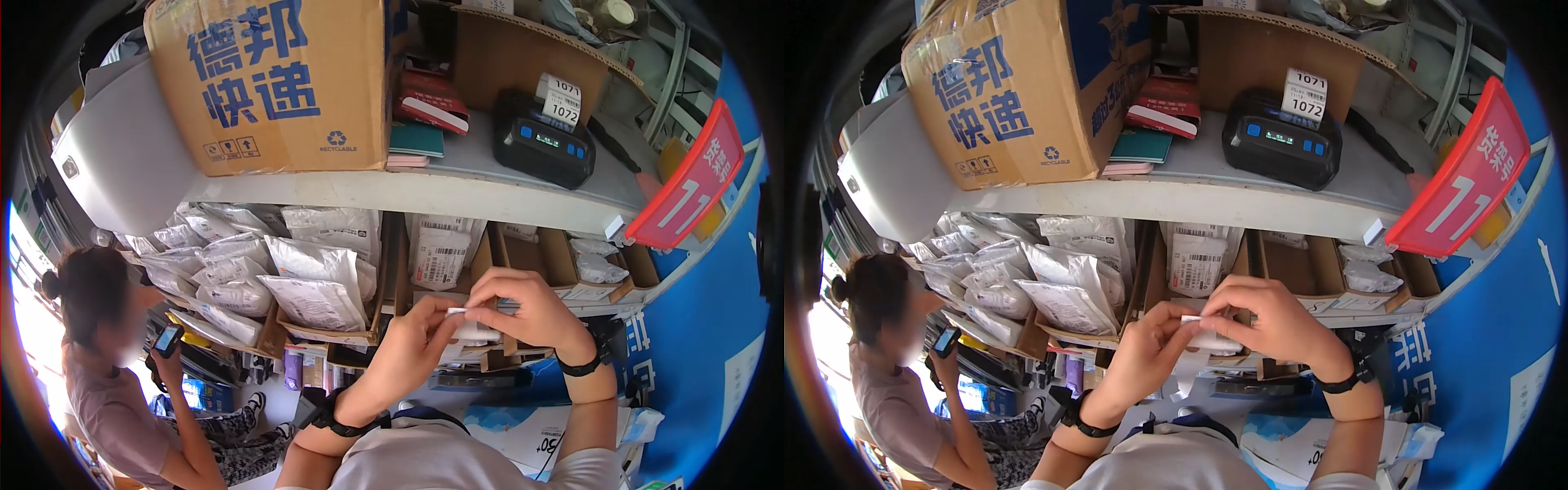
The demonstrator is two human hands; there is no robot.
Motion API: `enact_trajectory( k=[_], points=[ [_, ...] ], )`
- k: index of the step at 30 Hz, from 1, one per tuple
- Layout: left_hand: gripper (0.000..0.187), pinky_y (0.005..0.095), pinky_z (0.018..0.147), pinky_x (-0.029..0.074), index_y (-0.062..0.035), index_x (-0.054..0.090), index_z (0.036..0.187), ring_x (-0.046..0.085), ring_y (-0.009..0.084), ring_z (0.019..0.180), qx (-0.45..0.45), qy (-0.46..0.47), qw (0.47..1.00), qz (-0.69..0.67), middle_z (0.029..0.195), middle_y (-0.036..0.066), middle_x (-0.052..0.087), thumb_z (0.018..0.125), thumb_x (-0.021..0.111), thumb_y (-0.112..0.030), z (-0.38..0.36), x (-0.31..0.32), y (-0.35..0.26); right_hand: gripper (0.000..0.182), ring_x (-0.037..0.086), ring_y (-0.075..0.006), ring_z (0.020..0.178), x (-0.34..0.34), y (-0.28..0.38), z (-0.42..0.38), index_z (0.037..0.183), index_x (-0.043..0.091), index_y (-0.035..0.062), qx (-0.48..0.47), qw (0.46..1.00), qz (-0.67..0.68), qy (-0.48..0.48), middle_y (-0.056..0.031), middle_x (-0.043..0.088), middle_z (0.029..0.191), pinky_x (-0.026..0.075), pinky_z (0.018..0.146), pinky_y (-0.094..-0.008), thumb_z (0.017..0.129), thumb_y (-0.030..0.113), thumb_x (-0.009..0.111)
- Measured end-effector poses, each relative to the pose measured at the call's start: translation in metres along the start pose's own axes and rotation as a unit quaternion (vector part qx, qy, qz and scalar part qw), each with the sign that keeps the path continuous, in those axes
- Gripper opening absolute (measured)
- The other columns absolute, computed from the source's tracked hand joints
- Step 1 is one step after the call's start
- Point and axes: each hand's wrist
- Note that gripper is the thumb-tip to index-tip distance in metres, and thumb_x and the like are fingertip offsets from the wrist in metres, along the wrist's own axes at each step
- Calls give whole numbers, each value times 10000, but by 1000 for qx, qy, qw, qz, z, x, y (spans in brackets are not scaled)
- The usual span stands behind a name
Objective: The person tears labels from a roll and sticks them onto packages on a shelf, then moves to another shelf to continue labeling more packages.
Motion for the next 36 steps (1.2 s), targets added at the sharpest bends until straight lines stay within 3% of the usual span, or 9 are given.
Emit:
enact_trajectory(
  k=[4,7,9,18,21,27,29,32,36],
  points=[
    [237,232,666,514,67,621,1001,650,78,737,-68,17,989,129,732,95,682,1018,585,-167,-1,-5,-20,109,659,-196,789,0,-7,3,952,702,19,-13,997,-16,-68,-78,685,866,513,712,-296,874,90,731],
    [387,269,609,485,49,658,921,614,103,636,-80,-8,996,26,613,105,615,1049,514,-286,-8,-2,-15,139,662,-176,754,1,-42,26,991,698,19,146,974,40,-166,-78,704,860,523,714,-293,901,125,702],
    [481,321,575,452,27,681,908,572,142,578,-22,6,993,112,592,111,573,1064,432,-354,-13,-7,-17,146,652,-158,752,7,-78,45,976,693,9,128,978,-14,-166,-75,703,844,513,706,-288,904,135,705],
    [422,286,528,363,20,698,925,426,83,574,-46,-37,996,69,579,31,489,1053,473,-312,-21,-12,-19,273,670,-246,776,25,-116,72,1009,659,8,124,968,-177,-130,-112,701,847,523,716,-345,870,229,737],
    [264,241,523,349,21,670,953,433,38,601,-28,-55,998,10,647,-4,550,1025,554,-204,-20,-8,-5,295,667,-310,769,25,-129,70,1061,623,11,54,905,-376,-190,-127,689,823,527,718,-378,880,221,723],
    [214,184,592,432,20,553,1165,560,22,706,17,-77,991,-110,942,42,712,962,618,-5,-13,-16,-1,254,657,-311,825,15,-108,53,1072,613,8,67,945,-269,-173,-140,673,901,516,763,-379,944,224,651],
    [293,207,697,500,24,520,1234,623,67,812,95,-74,991,-65,1004,65,723,959,617,1,-4,-20,8,262,644,-246,886,4,-61,52,1074,632,-6,276,958,-82,-13,-130,662,961,509,801,-352,992,240,598],
    [362,237,770,526,38,473,1294,651,101,887,55,-48,997,-27,997,81,725,962,608,-7,7,-17,-3,270,652,-193,875,6,-71,33,1058,671,14,117,989,55,70,-97,677,952,507,787,-314,1011,265,586],
    [293,245,704,538,39,510,1223,664,97,820,8,-38,999,36,928,109,724,965,622,-46,13,-10,1,139,631,-123,862,16,-45,19,998,692,2,57,980,188,11,-62,667,944,522,750,-272,965,132,655]
  ],
)
Point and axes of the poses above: each hand's wrist, its own z-axis towards the middle knuckle, its own x-axis out of the palm, y = z × x
